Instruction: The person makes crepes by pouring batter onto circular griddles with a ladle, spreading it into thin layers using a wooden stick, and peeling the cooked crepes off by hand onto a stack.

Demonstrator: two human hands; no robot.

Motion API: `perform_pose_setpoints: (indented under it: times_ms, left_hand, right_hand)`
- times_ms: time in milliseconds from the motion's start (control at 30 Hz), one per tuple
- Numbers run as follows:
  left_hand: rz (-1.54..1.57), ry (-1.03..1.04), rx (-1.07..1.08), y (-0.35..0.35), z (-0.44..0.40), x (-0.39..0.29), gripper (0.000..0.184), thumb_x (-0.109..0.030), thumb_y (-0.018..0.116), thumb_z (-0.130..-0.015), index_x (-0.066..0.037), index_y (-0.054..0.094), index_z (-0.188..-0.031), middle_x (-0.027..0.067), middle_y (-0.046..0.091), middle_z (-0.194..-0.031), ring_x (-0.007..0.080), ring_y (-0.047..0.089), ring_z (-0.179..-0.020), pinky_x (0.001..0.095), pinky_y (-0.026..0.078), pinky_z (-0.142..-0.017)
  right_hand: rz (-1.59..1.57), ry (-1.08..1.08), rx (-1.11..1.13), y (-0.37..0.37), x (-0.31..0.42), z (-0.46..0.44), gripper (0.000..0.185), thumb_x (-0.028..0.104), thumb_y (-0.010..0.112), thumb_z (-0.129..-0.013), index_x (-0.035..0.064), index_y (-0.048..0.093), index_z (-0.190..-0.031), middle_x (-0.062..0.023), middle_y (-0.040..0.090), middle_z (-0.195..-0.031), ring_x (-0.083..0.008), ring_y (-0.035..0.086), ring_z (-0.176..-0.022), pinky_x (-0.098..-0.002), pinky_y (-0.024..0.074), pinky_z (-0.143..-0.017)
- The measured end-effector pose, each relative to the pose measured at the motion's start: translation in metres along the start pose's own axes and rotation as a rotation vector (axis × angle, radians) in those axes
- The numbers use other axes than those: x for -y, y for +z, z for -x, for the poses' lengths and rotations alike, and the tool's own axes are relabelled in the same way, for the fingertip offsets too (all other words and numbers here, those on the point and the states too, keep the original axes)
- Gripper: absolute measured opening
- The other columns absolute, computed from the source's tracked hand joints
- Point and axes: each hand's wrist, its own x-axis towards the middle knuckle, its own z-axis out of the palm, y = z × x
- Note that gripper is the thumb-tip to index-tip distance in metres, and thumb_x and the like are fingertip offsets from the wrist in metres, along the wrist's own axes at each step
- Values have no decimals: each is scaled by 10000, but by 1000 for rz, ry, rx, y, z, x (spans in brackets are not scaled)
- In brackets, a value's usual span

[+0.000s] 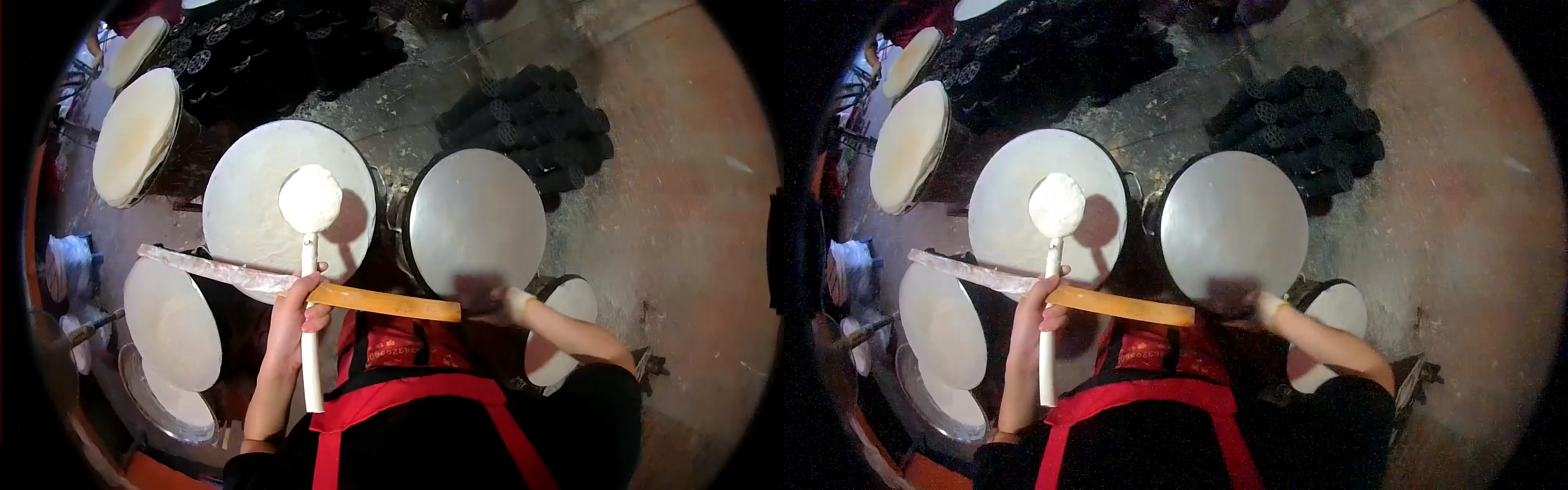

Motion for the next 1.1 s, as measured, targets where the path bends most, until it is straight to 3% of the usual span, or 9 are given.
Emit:
perform_pose_setpoints:
  times_ms: [133, 200, 367, 433, 567, 733, 800, 900, 1100]
  left_hand:
    - [-41, -9, -30, 1, 5, 2, 261, -94, 477, -901, 14, 444, -1136, 34, 481, -804, 31, 318, -457, 163, 241, -351]
    - [-73, 9, -46, 2, 9, 9, 252, -94, 478, -900, 11, 448, -1128, 31, 482, -799, 31, 323, -457, 165, 242, -351]
    - [-181, 53, -82, 7, 19, 35, 237, -106, 486, -900, 7, 461, -1108, 13, 474, -740, 26, 331, -459, 168, 240, -352]
    - [-211, 53, -95, 10, 22, 49, 227, -110, 487, -900, 5, 471, -1096, 3, 457, -712, 25, 325, -456, 166, 239, -354]
    - [-267, 33, -77, 8, 21, 85, 223, -122, 480, -906, 5, 489, -1089, -14, 428, -679, 23, 314, -448, 160, 238, -357]
    - [26, -225, 43, -15, 3, 150, 297, -199, 433, -948, -14, 509, -1168, -28, 415, -582, 7, 278, -376, 143, 248, -314]
    - [24, -236, 28, 22, 24, 174, 264, -200, 433, -939, -2, 509, -1096, -6, 405, -517, 43, 311, -348, 165, 287, -313]
    - [-924, 428, 62, 54, 74, 239, 352, -157, 376, -964, 81, 421, -1220, 70, 551, -869, 82, 533, -722, 146, 427, -663]
    - [-425, -86, 177, 49, 59, 269, 349, -162, 380, -963, 74, 425, -1216, 86, 571, -901, 129, 567, -753, 176, 461, -663]
  right_hand:
    - [-1850, 703, -34, 63, 29, -70, 479, 214, 479, -903, -61, 358, -1276, -232, 301, -1327, -388, 410, -1191, -500, 400, -1002]
    - [-2121, 828, 30, 75, 80, -74, 462, 156, 418, -917, -155, 291, -1235, -272, 293, -1229, -444, 425, -1135, -523, 434, -968]
    - [-1850, 45, 575, 69, 145, -104, 371, 98, 418, -879, -155, 454, -1147, -291, 540, -1035, -375, 592, -947, -438, 551, -817]
    - [-1292, -714, 154, 55, 151, -67, 360, 98, 379, -874, -129, 456, -1142, -286, 511, -1136, -363, 577, -994, -425, 548, -830]
    - [-1320, -820, 183, -46, 99, 23, 345, 55, 458, -830, -108, 451, -1133, -259, 526, -1092, -338, 575, -983, -407, 553, -821]
    - [-813, -990, -763, -198, -113, 136, 219, -22, 531, -799, -75, 576, -1006, -188, 604, -1027, -207, 604, -800, -271, 530, -709]
    - [-1068, -924, -876, -246, -178, 205, 178, 6, 509, -807, -72, 579, -952, -172, 620, -966, -187, 589, -708, -261, 518, -606]
    - [-1492, -1046, -1096, -250, -210, 327, 150, 75, 463, -816, -25, 556, -877, -135, 621, -869, -168, 559, -655, -242, 491, -531]
    - [-1139, -1195, -1522, -412, -382, 390, 253, 202, 540, -826, 73, 542, -1042, -74, 569, -922, -210, 529, -842, -338, 467, -745]
